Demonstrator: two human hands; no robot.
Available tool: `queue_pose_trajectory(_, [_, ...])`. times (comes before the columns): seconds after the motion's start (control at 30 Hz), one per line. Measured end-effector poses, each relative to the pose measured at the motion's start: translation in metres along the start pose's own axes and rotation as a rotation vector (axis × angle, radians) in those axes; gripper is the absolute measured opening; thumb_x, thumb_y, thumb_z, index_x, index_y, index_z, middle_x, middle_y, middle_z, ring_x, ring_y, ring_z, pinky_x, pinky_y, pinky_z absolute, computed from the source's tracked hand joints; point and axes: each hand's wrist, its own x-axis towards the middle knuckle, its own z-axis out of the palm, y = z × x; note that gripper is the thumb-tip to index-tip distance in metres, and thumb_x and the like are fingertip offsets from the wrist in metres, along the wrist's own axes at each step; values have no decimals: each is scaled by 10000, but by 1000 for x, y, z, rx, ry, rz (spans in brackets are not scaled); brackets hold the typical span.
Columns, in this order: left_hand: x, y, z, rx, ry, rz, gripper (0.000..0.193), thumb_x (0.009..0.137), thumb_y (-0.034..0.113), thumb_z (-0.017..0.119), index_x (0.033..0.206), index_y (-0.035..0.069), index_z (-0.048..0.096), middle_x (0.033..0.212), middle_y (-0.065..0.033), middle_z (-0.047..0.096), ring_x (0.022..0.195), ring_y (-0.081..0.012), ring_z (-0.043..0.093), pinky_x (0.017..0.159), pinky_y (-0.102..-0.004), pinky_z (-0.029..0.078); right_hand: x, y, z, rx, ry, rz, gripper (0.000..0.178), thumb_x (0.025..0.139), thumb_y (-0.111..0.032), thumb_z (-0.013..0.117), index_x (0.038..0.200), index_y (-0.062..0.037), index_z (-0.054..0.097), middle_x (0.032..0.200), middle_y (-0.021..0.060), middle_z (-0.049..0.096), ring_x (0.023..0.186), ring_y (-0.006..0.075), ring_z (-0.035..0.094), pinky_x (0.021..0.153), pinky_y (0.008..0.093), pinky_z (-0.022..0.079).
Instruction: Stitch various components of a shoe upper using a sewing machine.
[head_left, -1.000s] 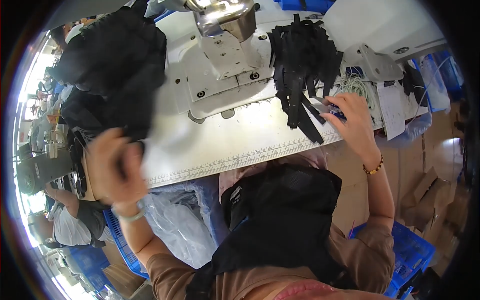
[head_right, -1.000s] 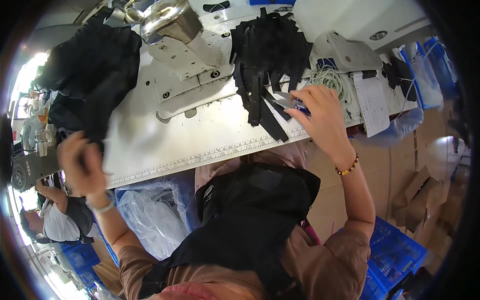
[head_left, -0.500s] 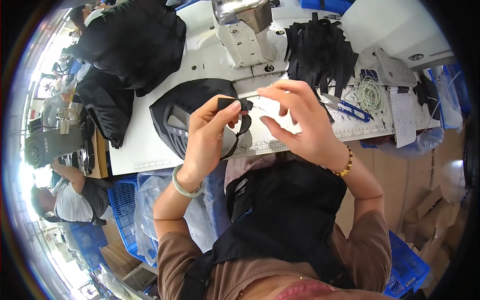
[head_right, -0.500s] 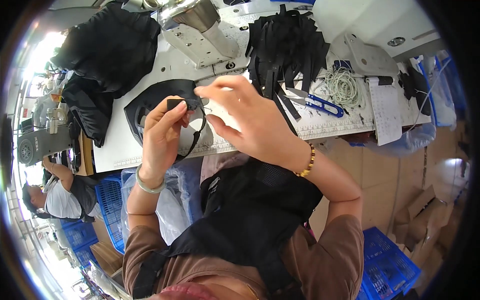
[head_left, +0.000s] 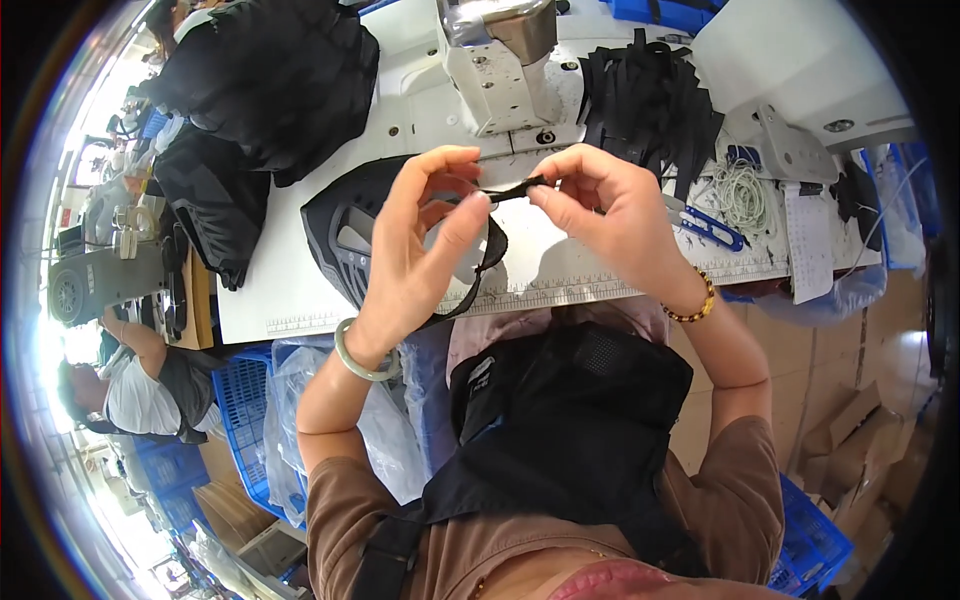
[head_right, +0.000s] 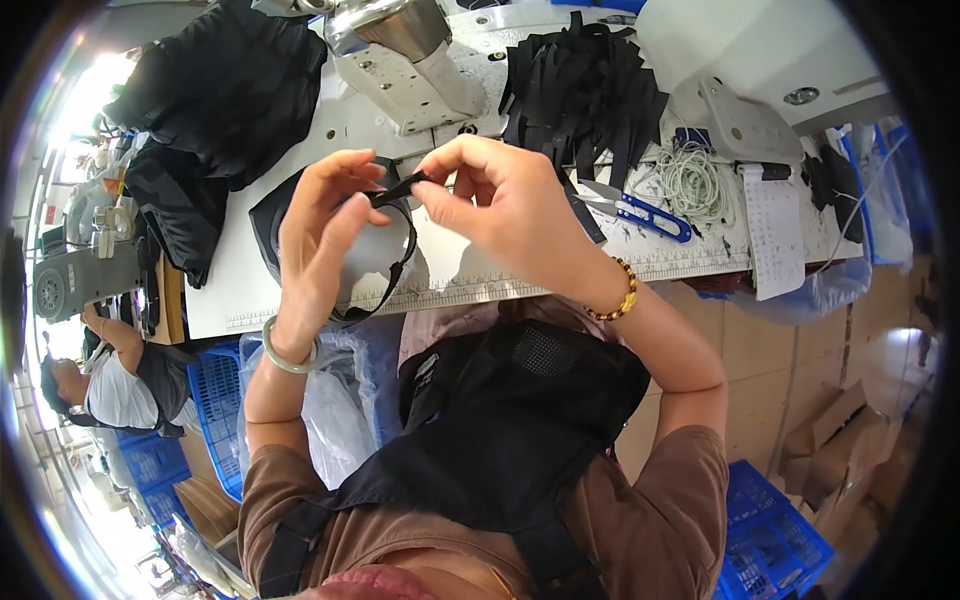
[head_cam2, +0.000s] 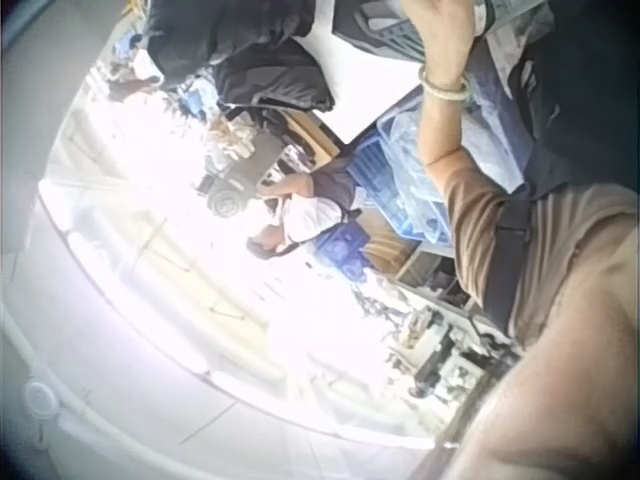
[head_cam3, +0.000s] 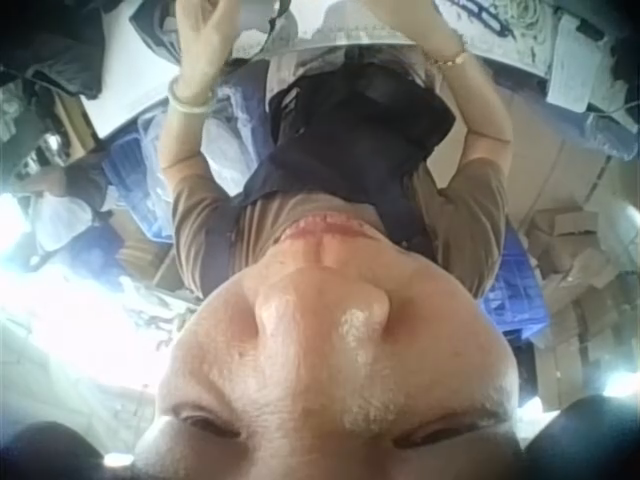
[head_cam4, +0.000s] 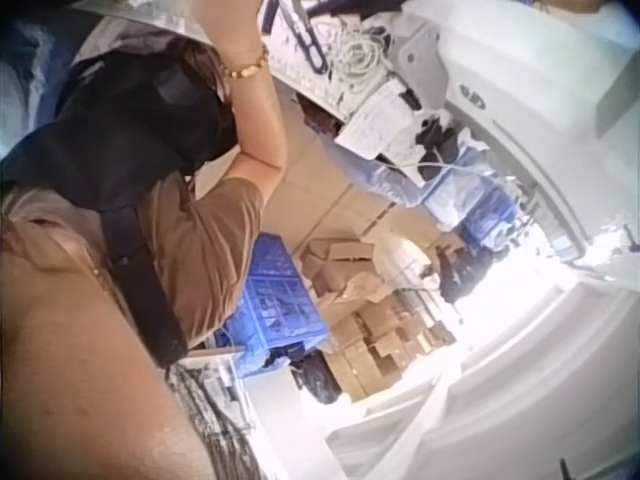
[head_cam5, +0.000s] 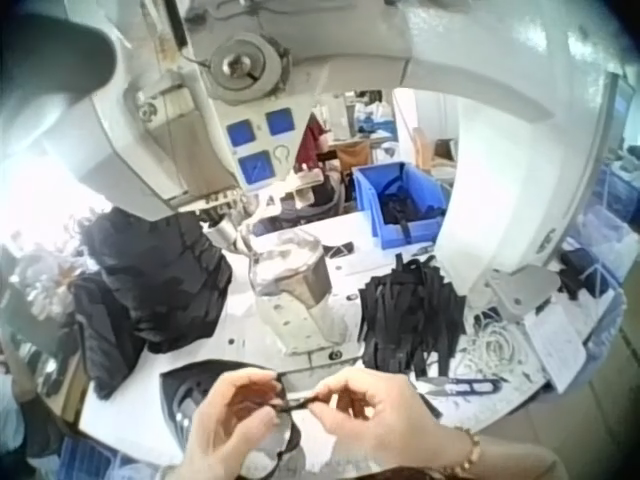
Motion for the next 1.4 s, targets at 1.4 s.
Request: queue_pose_trajectory(1.4, [5, -14, -19, -177, -201, -324, 148, 875, 82, 634, 924, -57, 621, 750, -74, 640, 651, -93, 619, 546, -211, 516, 9, 1, 9, -425, 181, -256, 191, 803, -78, 648, 985, -37, 604, 871, 81, 601, 680, 129, 583, 558, 245, 485])
